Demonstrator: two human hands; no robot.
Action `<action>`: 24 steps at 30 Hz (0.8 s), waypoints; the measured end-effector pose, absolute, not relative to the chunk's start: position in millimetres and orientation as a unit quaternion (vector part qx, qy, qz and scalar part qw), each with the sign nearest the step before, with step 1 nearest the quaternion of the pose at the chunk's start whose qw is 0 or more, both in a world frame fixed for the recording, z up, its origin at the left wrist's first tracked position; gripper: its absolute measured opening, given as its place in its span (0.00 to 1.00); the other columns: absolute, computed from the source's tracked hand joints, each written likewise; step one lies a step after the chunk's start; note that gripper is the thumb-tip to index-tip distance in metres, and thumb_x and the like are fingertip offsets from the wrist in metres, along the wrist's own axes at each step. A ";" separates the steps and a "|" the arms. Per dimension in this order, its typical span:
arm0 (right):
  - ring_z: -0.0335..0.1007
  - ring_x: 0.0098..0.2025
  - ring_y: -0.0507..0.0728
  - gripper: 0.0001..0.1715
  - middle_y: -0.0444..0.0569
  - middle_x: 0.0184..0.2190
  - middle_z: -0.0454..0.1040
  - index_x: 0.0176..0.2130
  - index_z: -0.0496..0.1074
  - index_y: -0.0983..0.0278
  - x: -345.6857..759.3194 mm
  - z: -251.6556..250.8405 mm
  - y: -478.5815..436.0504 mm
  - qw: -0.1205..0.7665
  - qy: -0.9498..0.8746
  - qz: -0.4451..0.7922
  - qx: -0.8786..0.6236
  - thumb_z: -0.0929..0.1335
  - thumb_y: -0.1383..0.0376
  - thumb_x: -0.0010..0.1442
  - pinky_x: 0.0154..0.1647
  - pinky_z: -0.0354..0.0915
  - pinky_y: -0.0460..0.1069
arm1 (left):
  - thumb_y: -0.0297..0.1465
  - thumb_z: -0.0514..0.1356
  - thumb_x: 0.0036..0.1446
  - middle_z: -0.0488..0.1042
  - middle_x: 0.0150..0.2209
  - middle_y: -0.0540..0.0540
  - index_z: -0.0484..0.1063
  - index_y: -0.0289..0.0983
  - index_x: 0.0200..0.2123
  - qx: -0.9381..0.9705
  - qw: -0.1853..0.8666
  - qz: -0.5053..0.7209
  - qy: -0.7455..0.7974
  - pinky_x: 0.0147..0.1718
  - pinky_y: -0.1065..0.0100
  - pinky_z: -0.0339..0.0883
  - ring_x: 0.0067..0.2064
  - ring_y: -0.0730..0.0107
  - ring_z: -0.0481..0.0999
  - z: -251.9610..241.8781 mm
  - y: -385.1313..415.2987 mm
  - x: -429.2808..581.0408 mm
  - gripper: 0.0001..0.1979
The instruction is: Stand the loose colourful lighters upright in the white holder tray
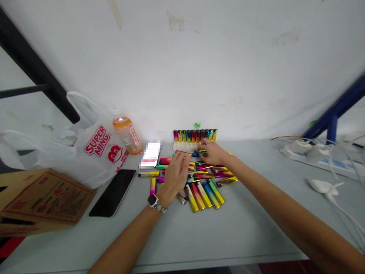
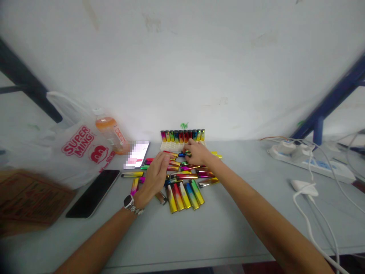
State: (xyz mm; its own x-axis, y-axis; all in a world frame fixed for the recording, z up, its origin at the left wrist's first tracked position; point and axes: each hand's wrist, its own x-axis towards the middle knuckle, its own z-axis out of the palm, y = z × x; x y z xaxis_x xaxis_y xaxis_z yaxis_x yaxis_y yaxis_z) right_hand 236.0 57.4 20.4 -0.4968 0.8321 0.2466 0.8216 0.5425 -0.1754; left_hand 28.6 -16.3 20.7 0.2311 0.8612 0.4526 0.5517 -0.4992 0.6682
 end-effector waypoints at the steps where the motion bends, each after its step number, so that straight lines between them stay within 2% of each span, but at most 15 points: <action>1: 0.70 0.46 0.62 0.17 0.55 0.45 0.69 0.46 0.77 0.63 230.9 22.1 55.7 0.127 -0.866 0.015 -0.483 0.70 0.64 0.57 0.51 0.63 0.56 | 0.43 0.40 0.72 0.71 0.43 0.44 0.69 0.39 0.41 0.762 0.185 0.413 0.464 0.49 0.61 0.65 0.47 0.63 0.71 20.6 -16.1 28.5 0.22; 6: 0.72 0.44 0.63 0.14 0.56 0.45 0.72 0.41 0.77 0.64 215.1 31.1 60.9 0.063 -0.858 0.003 -0.509 0.72 0.62 0.54 0.48 0.62 0.55 | 0.41 0.41 0.72 0.71 0.42 0.44 0.69 0.39 0.38 0.762 0.179 0.419 0.460 0.47 0.62 0.65 0.45 0.63 0.71 19.9 -13.8 26.3 0.21; 9: 0.71 0.44 0.63 0.11 0.57 0.43 0.72 0.38 0.75 0.66 214.5 31.5 65.5 0.089 -0.864 -0.004 -0.496 0.70 0.61 0.58 0.47 0.62 0.55 | 0.41 0.41 0.72 0.71 0.41 0.44 0.69 0.39 0.38 0.761 0.183 0.421 0.459 0.48 0.62 0.65 0.45 0.63 0.71 20.9 -12.9 24.2 0.21; 11: 0.71 0.41 0.60 0.09 0.55 0.40 0.73 0.37 0.72 0.65 216.3 28.8 65.3 0.168 -0.857 0.019 -0.486 0.68 0.61 0.61 0.44 0.62 0.53 | 0.41 0.41 0.72 0.71 0.41 0.44 0.69 0.39 0.38 0.758 0.186 0.424 0.460 0.48 0.62 0.65 0.46 0.63 0.71 22.2 -12.7 23.1 0.21; 13: 0.70 0.37 0.57 0.09 0.50 0.35 0.73 0.37 0.68 0.63 217.7 25.2 61.2 0.280 -0.824 0.092 -0.484 0.66 0.59 0.64 0.40 0.63 0.51 | 0.41 0.41 0.72 0.71 0.41 0.44 0.70 0.39 0.39 0.755 0.189 0.428 0.461 0.49 0.61 0.65 0.46 0.63 0.71 23.5 -12.9 22.5 0.21; 16: 0.71 0.34 0.55 0.15 0.45 0.31 0.74 0.38 0.62 0.60 215.9 21.0 47.3 0.453 -0.718 0.278 -0.449 0.65 0.51 0.64 0.37 0.65 0.50 | 0.42 0.41 0.72 0.72 0.42 0.44 0.70 0.39 0.39 0.751 0.192 0.432 0.461 0.49 0.62 0.65 0.47 0.63 0.72 24.7 -13.9 22.9 0.22; 18: 0.72 0.33 0.55 0.21 0.43 0.29 0.75 0.40 0.60 0.58 211.8 19.7 34.4 0.534 -0.631 0.389 -0.407 0.66 0.46 0.61 0.37 0.67 0.51 | 0.41 0.41 0.72 0.72 0.42 0.44 0.71 0.39 0.39 0.751 0.196 0.435 0.456 0.49 0.62 0.65 0.46 0.63 0.72 24.7 -15.1 24.1 0.21; 21: 0.70 0.27 0.53 0.25 0.38 0.26 0.71 0.40 0.59 0.56 204.6 18.5 14.8 0.589 -0.527 0.472 -0.391 0.69 0.44 0.56 0.31 0.68 0.49 | 0.41 0.42 0.72 0.72 0.42 0.44 0.71 0.39 0.40 0.752 0.200 0.440 0.449 0.49 0.62 0.66 0.46 0.63 0.72 24.0 -17.0 26.5 0.21; 24: 0.59 0.20 0.50 0.24 0.35 0.21 0.63 0.38 0.60 0.55 199.0 15.1 0.1 0.609 -0.476 0.491 -0.403 0.70 0.44 0.55 0.19 0.59 0.45 | 0.41 0.42 0.72 0.73 0.42 0.44 0.72 0.39 0.39 0.753 0.201 0.439 0.448 0.49 0.62 0.66 0.46 0.63 0.72 23.0 -18.2 28.4 0.21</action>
State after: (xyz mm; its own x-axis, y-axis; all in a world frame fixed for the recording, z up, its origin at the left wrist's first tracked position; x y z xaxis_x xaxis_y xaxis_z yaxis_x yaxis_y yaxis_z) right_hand 199.0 0.1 15.1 0.0664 0.9808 0.1836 -0.2138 0.1938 -0.9575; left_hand 28.4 -18.2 23.0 0.2143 0.8506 0.4802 0.4977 -0.5181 0.6956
